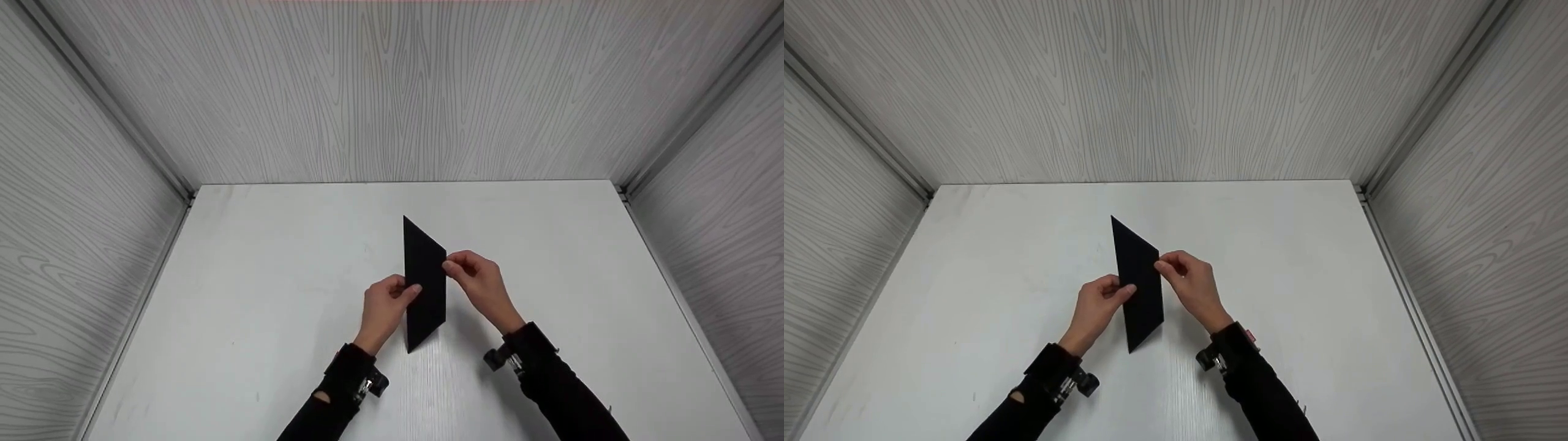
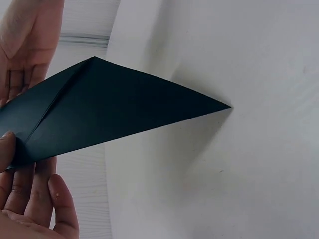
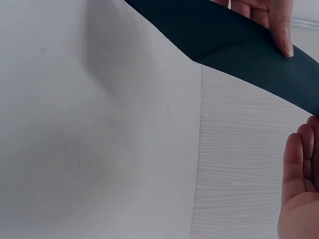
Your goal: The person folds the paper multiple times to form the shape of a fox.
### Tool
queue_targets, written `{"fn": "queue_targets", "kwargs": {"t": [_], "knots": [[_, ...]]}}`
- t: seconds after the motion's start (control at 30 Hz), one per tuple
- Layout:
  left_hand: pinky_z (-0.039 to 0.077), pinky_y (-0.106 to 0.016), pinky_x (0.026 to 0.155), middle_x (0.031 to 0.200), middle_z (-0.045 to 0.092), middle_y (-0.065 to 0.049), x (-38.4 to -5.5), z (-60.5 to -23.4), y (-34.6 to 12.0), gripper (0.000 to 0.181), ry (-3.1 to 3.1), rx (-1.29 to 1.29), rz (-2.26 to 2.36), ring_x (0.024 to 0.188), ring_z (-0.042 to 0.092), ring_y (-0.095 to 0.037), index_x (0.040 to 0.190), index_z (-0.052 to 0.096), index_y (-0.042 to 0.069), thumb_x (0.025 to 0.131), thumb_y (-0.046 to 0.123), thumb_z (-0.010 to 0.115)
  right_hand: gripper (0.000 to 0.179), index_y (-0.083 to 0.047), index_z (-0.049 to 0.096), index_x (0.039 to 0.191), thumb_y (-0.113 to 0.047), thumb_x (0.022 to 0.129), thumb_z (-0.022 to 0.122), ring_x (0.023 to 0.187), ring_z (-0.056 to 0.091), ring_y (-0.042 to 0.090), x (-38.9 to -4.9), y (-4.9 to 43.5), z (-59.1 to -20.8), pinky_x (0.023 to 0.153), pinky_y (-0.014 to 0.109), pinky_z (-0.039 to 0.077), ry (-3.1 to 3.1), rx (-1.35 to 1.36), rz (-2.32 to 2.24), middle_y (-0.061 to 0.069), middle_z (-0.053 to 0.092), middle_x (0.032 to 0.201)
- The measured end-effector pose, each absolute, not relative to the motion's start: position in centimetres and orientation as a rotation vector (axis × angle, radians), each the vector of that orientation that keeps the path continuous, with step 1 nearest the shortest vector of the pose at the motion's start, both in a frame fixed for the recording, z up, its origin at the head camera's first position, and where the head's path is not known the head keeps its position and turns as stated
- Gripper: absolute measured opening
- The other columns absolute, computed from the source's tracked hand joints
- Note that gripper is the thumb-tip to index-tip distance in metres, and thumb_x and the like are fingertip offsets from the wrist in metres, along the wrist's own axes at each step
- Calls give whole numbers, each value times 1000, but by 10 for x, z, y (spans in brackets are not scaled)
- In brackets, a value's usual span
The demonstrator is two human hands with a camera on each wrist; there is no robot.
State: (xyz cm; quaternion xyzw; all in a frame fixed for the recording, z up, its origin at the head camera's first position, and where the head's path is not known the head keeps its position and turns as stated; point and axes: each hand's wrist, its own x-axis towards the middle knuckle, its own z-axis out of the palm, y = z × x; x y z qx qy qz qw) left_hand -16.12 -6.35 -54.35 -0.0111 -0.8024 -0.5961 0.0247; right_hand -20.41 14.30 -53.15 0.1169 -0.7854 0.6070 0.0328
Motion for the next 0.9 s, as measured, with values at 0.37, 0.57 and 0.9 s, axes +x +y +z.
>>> {"fn": "queue_targets", "kwargs": {"t": [0.37,0.57,0.9], "knots": [[52,-21,73,92,80,-9,-163,-545,-60,17,-2493,-43,-1846,79,68,-5,97,78,6,97,23,77,10,-7,73,94,-15,100,72,76,60,6,-202,146,-535,71,19,49,-2462,428,1731,3,68,83],[50,-21,70,90,79,-9,-162,-545,-61,19,-2491,-41,-1820,77,64,-5,95,77,5,97,24,77,11,-7,76,100,-17,101,72,80,65,6,-201,149,-541,77,19,54,-2540,381,1804,6,74,90],[52,-22,74,93,80,-10,-165,-544,-61,20,-2477,-36,-1837,82,70,-8,94,76,4,97,24,76,10,-8,76,99,-17,100,73,81,65,5,-200,150,-541,78,19,55,-2576,434,1735,9,75,89]]}}
